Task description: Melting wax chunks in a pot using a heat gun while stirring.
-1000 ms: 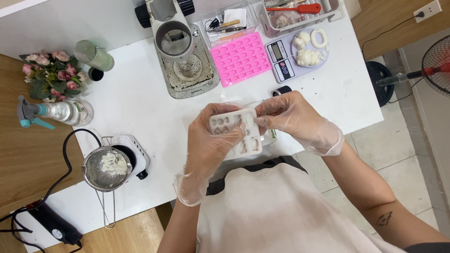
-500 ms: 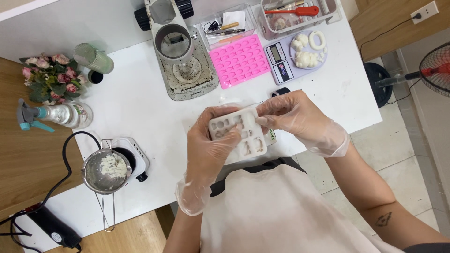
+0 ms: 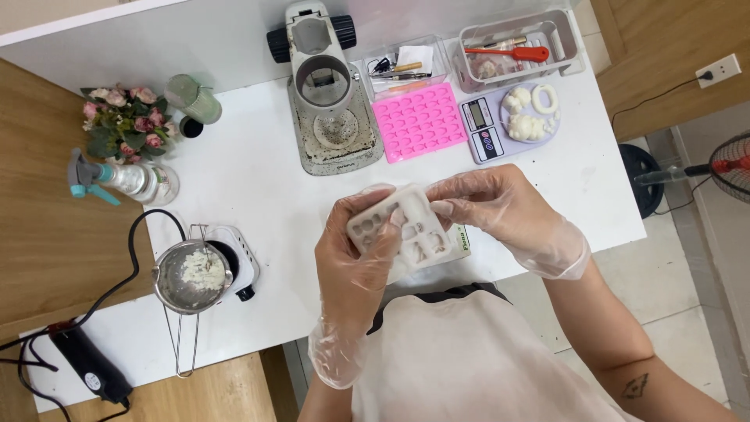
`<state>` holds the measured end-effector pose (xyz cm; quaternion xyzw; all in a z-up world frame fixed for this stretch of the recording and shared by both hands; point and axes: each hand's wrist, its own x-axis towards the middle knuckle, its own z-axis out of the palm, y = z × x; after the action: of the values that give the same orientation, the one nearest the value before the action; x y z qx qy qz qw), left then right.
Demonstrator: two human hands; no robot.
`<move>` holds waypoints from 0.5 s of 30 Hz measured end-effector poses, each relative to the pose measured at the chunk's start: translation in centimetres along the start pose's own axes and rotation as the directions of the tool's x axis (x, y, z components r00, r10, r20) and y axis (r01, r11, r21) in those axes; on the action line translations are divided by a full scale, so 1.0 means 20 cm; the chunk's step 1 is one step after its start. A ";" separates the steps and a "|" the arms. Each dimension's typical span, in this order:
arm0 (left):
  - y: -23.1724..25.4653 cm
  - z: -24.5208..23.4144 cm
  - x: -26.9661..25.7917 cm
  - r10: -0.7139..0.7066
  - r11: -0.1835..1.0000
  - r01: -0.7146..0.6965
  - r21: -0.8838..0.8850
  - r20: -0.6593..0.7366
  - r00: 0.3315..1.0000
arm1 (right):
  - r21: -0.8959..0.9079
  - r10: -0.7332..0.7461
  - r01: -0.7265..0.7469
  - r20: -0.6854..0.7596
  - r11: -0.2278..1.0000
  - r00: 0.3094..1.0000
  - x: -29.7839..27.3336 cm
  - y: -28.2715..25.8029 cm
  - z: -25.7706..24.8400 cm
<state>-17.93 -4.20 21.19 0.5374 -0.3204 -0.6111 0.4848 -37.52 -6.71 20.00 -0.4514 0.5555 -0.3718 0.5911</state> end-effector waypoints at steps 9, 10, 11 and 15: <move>0.02 -0.06 -0.07 -0.055 0.997 0.047 -0.056 -0.152 0.987 | -0.096 -0.037 0.042 0.052 0.995 0.998 0.00 -0.04 0.12; 0.02 -0.08 -0.08 -0.055 0.997 0.045 -0.061 -0.161 0.986 | -0.100 -0.036 0.042 0.061 0.994 0.997 -0.01 -0.05 0.14; 0.01 -0.09 -0.09 -0.047 0.998 0.037 -0.058 -0.170 0.984 | -0.099 -0.032 0.038 0.065 0.994 0.997 -0.01 -0.05 0.16; 0.06 -0.17 -0.14 -0.111 0.993 0.102 -0.056 -0.191 0.975 | -0.108 -0.022 0.032 0.099 0.994 0.995 -0.01 -0.03 0.23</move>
<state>-14.48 -1.56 22.49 0.5993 -0.2282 -0.5884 0.4924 -33.05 -6.05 20.50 -0.5082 0.5391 -0.3263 0.5870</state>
